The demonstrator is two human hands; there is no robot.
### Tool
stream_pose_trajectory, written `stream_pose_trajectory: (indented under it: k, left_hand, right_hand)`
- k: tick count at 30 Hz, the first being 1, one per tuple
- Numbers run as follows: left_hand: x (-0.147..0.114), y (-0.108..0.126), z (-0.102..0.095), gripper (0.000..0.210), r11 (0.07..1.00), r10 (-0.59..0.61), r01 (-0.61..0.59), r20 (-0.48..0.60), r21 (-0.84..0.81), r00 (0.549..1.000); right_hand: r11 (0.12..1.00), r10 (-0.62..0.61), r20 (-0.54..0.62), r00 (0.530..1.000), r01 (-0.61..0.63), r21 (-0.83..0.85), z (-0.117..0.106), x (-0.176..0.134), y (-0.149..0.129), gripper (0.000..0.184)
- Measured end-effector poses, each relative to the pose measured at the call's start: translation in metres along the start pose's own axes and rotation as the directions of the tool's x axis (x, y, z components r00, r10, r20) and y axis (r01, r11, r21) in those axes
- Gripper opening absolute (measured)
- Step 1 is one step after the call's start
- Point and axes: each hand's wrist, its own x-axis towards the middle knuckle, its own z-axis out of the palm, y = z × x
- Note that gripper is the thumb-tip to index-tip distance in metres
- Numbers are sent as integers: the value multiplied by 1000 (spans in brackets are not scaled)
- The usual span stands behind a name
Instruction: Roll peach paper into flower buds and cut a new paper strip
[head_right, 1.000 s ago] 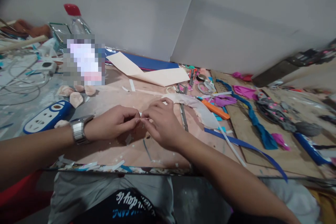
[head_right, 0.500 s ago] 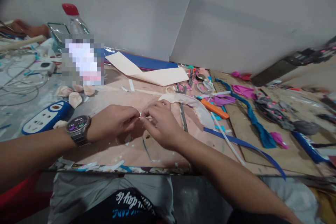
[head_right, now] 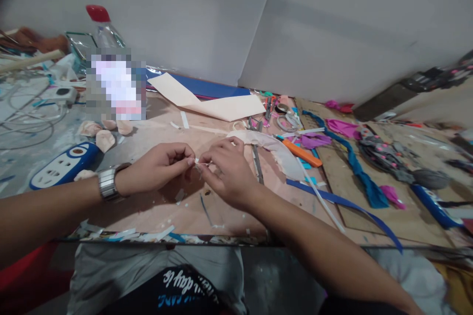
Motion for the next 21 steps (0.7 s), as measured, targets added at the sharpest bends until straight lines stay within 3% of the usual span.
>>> stream_pose_trajectory:
  k: [5, 11, 17, 21]
  left_hand:
    - [-3, 1, -3, 21, 927, 211, -179, -65, 329, 975]
    - [-3, -2, -3, 23, 865, 276, -240, -19, 440, 961]
    - [0, -8, -3, 20, 594, 499, -416, 91, 689, 862]
    - [0, -11, -3, 20, 505, 574, -469, 124, 725, 809]
  right_hand:
    - [1000, 14, -16, 1000, -13, 12, -1, -1, -1, 7]
    - [1000, 9, 9, 1000, -9, 5, -1, -1, -2, 7]
    - [998, 33, 27, 999, -35, 45, 0, -1, -4, 5]
    - [993, 40, 30, 999, -43, 111, 1, -1, -4, 6]
